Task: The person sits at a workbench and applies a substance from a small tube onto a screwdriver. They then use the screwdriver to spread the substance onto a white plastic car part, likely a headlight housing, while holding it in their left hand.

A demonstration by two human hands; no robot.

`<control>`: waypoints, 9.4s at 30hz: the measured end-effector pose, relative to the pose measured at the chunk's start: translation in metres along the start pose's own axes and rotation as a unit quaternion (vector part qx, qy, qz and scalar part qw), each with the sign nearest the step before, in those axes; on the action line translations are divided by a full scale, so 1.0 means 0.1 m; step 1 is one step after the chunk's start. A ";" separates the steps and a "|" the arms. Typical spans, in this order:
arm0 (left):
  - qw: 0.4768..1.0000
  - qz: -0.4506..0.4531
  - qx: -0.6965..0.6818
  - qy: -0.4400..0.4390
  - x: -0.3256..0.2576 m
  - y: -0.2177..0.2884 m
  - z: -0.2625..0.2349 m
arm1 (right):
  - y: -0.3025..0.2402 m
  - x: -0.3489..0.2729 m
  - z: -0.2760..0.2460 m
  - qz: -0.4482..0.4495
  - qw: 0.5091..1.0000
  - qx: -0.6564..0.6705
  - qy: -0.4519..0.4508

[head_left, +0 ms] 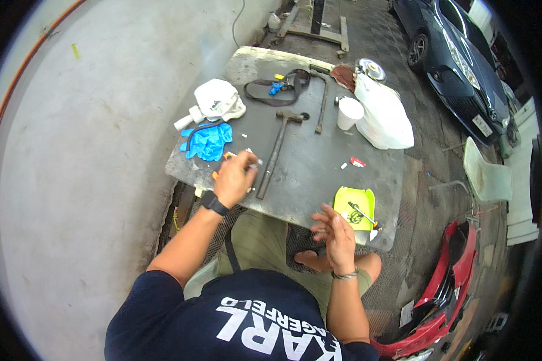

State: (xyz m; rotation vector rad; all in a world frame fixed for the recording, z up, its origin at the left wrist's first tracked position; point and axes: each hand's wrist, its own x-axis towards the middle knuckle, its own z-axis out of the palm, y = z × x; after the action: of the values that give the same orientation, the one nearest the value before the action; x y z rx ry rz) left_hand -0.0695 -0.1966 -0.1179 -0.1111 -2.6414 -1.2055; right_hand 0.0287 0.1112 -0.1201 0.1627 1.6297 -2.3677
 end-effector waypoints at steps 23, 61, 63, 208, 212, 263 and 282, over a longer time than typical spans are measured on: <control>0.852 0.140 -0.360 -0.352 -0.49 1.43 0.60 | -0.07 0.12 0.47 -0.031 0.969 0.186 -0.161; 0.944 0.154 -0.004 -0.292 -0.20 1.04 1.37 | -0.66 -0.33 -1.29 -0.174 0.705 -0.666 0.172; 0.946 0.145 -0.008 -0.290 -0.21 1.04 1.41 | -0.69 -0.33 -1.30 -0.189 0.737 -0.626 0.168; 0.921 0.228 0.085 -0.305 -0.19 1.09 1.33 | -0.62 0.01 -0.70 -0.180 0.805 -0.560 0.083; 0.922 0.233 0.082 -0.298 -0.20 1.10 1.37 | -0.56 0.06 -0.75 -0.195 0.806 -0.549 0.106; 0.920 0.230 0.084 -0.307 -0.19 1.12 1.32 | -0.70 0.03 -0.78 -0.189 0.810 -0.548 0.082; 0.920 0.211 0.091 -0.317 -0.19 1.13 1.28 | -0.75 0.04 -0.73 -0.166 0.812 -0.559 0.030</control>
State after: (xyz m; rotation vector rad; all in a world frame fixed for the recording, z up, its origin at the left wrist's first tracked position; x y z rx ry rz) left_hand -0.0553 -0.0255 -0.1208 -1.1496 -2.9883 -0.8670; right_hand 0.0002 0.2036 -0.0801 -0.3069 2.9308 -1.1692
